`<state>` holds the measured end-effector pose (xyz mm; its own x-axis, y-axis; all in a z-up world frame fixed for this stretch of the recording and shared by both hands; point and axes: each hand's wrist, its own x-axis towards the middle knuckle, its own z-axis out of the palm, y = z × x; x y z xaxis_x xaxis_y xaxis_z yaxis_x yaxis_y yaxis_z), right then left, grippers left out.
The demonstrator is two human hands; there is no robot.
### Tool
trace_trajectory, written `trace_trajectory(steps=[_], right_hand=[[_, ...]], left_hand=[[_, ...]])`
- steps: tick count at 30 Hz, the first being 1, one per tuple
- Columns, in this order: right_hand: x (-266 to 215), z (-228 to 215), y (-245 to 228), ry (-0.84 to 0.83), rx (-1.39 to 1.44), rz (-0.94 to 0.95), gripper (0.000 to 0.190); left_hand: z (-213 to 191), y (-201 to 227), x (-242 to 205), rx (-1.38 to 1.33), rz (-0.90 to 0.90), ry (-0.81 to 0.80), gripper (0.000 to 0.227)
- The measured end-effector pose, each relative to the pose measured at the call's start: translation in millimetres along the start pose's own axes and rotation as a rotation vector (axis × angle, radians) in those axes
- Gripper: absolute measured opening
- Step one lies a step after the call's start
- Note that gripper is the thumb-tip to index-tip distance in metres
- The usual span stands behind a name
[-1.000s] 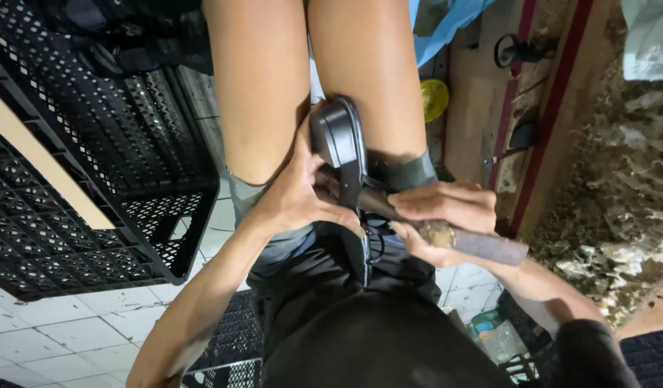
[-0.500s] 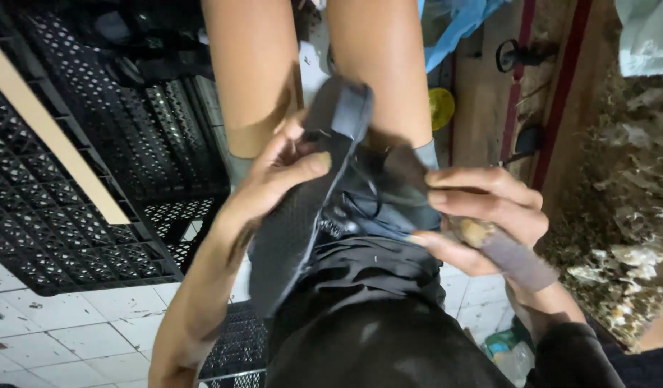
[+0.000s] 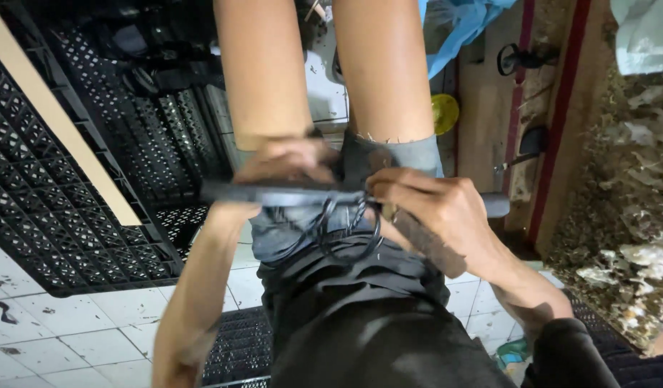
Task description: Assembling a shoe by manually attaching and hammering the sole and heel components.
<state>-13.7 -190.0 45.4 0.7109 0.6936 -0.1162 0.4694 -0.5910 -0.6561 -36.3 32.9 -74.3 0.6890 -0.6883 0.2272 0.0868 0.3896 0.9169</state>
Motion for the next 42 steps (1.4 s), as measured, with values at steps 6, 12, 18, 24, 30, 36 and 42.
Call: trace_trajectory(steps=[6,12,18,24,30,36,42], right_hand=[[-4,16,-14,0.252,-0.12,0.28,0.015],[-17,42,-20,0.097,-0.278,0.353,0.023],[-13,36,-29,0.216,-0.12,0.351,0.013],[-24,26,-12,0.174,0.367,0.327,0.019],[-45,26,12,0.304,0.836,0.561,0.027],[-32,30,11,0.307,0.922,0.552,0.014],[-35,25,23,0.24,0.91,0.438,0.016]], left_hand=[[64,47,25,-0.203,-0.197,1.263,0.086],[80,55,50,0.448,-0.556,0.914,0.122],[62,22,27,-0.07,-0.245,0.95,0.118],[47,4,27,-0.483,-0.393,0.833,0.118],[41,-11,30,-0.403,-0.463,0.69,0.117],[43,-20,28,-0.403,-0.524,0.684,0.119],[39,-17,25,-0.443,-0.534,0.586,0.113]])
